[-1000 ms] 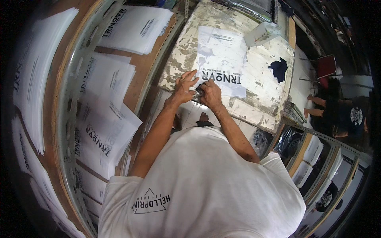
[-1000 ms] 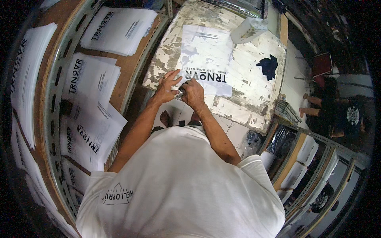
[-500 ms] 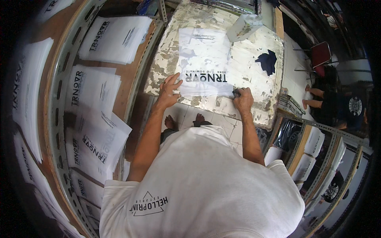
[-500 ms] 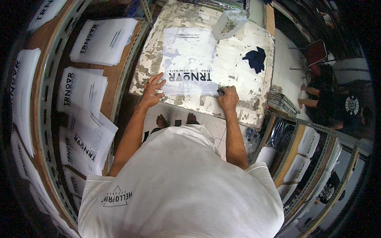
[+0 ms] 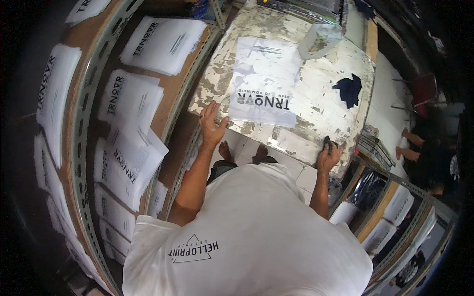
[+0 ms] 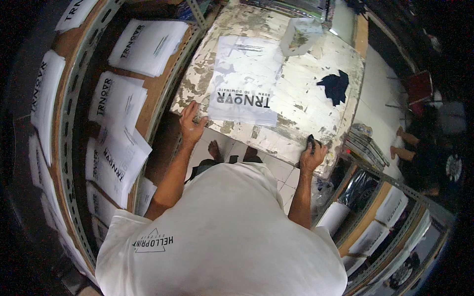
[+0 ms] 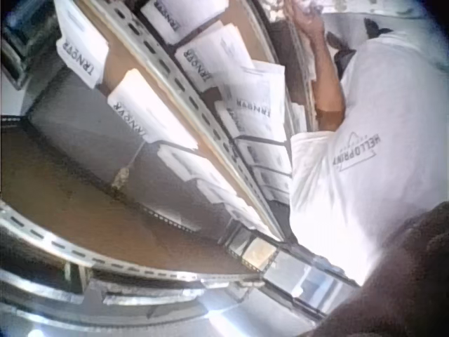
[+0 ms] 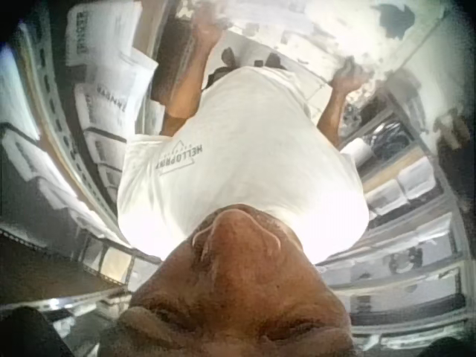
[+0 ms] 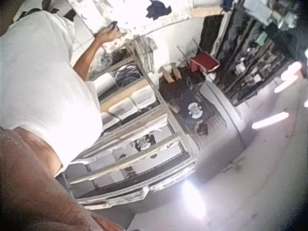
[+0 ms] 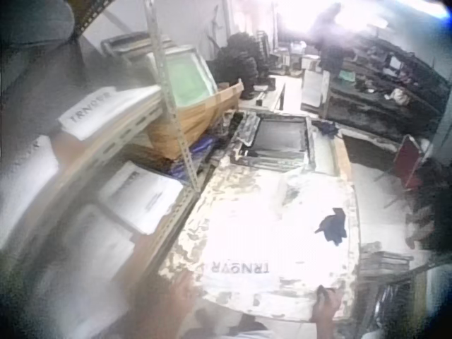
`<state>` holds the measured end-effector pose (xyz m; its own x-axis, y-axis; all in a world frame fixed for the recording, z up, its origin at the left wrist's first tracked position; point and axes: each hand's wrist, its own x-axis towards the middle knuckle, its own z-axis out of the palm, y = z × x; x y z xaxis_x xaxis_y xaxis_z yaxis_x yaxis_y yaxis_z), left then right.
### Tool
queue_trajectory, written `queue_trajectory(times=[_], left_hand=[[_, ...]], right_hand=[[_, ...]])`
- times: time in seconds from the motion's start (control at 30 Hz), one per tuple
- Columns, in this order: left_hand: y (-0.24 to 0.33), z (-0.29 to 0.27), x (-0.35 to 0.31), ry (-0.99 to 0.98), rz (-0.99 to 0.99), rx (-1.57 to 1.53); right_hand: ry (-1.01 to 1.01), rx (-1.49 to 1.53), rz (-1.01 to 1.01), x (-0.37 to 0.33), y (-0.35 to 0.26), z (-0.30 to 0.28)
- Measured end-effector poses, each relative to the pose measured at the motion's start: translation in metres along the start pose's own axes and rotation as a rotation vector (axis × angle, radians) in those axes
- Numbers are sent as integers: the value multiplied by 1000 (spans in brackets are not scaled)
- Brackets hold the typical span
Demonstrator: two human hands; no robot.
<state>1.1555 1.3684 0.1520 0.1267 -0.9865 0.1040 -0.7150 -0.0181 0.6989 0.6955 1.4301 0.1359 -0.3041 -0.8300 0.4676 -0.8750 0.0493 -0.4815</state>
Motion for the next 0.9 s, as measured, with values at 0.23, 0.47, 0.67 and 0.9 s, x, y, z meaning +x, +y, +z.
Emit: queue_trajectory(times=[0.23,0.47,0.67,0.9], left_hand=[[35,30,-34,143,-201,213],[87,37,-24,110,-617,189],[108,49,-19,155,-952,94],[52,69,-60,358,-915,-297]], right_hand=[[0,109,-191,0,-2,2],[-84,165,-149,-9,15,1],[-96,164,-179,0,6,-3],[-111,217,-145,0,4,-4]])
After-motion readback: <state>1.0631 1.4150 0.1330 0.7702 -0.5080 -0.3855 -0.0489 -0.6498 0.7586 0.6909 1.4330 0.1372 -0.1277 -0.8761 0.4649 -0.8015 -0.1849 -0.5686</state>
